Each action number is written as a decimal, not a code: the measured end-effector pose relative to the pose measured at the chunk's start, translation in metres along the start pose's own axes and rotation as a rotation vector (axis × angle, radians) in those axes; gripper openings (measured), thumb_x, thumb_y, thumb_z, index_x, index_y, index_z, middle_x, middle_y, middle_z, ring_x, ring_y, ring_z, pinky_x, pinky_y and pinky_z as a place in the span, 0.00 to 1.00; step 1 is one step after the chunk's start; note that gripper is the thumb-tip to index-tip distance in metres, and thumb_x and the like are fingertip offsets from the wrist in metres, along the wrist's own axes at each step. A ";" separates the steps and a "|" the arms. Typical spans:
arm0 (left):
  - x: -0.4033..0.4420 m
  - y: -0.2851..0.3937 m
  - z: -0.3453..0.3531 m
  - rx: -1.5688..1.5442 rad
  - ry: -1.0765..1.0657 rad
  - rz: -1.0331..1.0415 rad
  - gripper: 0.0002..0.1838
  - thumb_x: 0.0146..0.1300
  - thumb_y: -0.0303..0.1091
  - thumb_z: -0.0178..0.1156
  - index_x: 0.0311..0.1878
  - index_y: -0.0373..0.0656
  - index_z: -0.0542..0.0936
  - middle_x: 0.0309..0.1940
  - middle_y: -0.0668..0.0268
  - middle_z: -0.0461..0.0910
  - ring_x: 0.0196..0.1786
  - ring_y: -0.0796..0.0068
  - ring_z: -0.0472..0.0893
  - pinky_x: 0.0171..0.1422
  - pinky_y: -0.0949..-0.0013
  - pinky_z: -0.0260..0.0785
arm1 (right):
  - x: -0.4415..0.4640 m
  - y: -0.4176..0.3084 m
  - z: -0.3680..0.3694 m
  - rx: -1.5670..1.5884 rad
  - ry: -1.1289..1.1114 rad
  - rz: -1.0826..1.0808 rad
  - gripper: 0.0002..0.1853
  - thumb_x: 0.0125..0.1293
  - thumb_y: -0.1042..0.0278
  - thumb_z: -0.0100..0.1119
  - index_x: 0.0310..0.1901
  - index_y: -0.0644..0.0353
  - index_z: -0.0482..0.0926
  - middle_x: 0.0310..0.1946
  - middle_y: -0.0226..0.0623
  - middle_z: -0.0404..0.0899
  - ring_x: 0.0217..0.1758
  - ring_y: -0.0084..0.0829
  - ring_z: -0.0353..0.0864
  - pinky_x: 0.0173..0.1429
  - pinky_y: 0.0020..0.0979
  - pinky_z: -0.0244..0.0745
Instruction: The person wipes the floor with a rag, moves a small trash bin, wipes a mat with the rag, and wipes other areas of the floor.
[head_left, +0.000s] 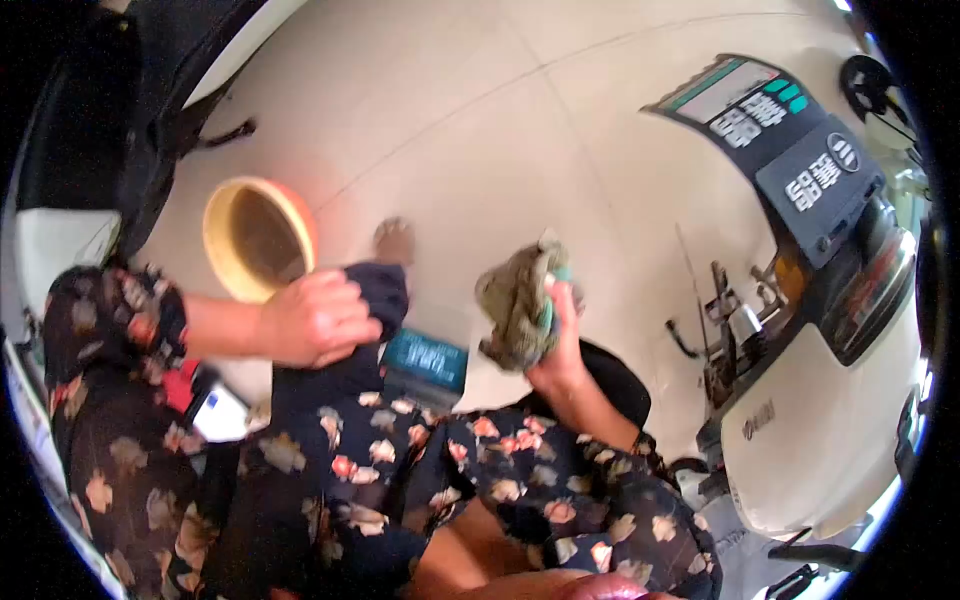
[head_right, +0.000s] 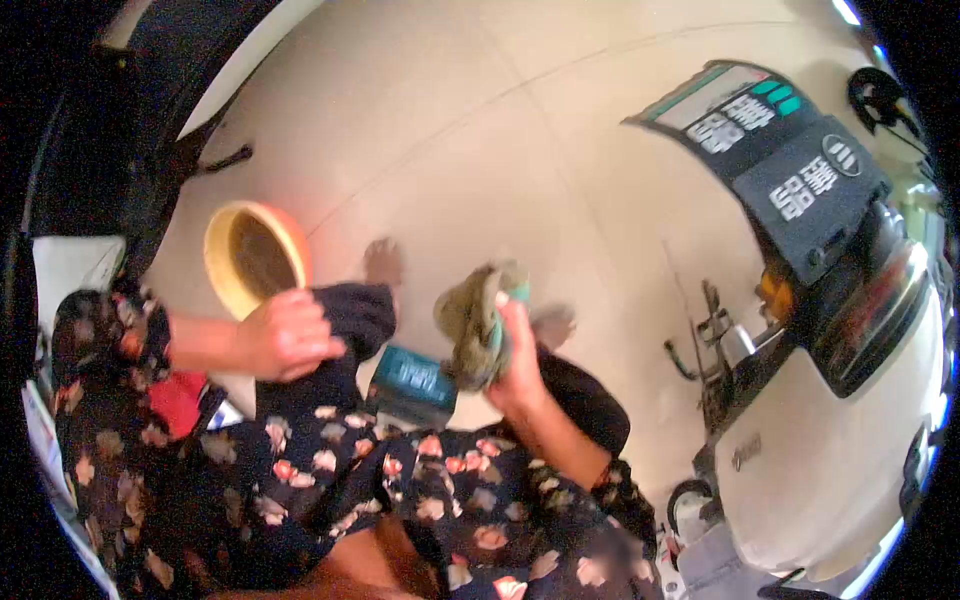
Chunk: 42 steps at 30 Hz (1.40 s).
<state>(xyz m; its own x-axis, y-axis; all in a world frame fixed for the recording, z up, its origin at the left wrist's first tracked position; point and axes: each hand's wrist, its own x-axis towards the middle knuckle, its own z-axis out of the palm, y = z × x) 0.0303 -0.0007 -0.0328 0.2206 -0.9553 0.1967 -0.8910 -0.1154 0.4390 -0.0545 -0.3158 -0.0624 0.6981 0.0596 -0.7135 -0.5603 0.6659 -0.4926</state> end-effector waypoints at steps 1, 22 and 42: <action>0.012 0.010 -0.018 -0.039 -0.058 -0.034 0.16 0.44 0.32 0.66 0.40 0.47 0.79 0.26 0.71 0.71 0.35 0.70 0.74 0.42 0.64 0.64 | -0.010 -0.012 0.011 0.006 0.031 0.016 0.27 0.67 0.38 0.49 0.56 0.51 0.74 0.46 0.38 0.80 0.40 0.36 0.83 0.36 0.42 0.82; 0.035 0.020 0.215 0.017 -0.113 -0.806 0.16 0.58 0.29 0.56 0.50 0.44 0.79 0.33 0.59 0.77 0.43 0.56 0.77 0.50 0.55 0.71 | -0.016 0.052 -0.178 -0.251 -0.077 0.170 0.19 0.65 0.55 0.59 0.49 0.60 0.76 0.36 0.28 0.77 0.36 0.22 0.76 0.39 0.27 0.73; -0.258 0.176 0.222 -0.665 -0.431 -1.758 0.15 0.69 0.38 0.50 0.48 0.39 0.80 0.35 0.54 0.82 0.35 0.65 0.80 0.36 0.62 0.72 | -0.113 0.067 -0.391 0.464 -0.046 0.328 0.26 0.64 0.41 0.56 0.57 0.49 0.75 0.46 0.32 0.83 0.47 0.31 0.84 0.39 0.37 0.79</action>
<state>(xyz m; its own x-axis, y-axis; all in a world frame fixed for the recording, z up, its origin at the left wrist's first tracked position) -0.2717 0.1647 -0.2010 0.3745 0.0953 -0.9223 0.4824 -0.8695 0.1060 -0.3457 -0.5685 -0.2093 0.5449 0.3437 -0.7648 -0.5040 0.8632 0.0289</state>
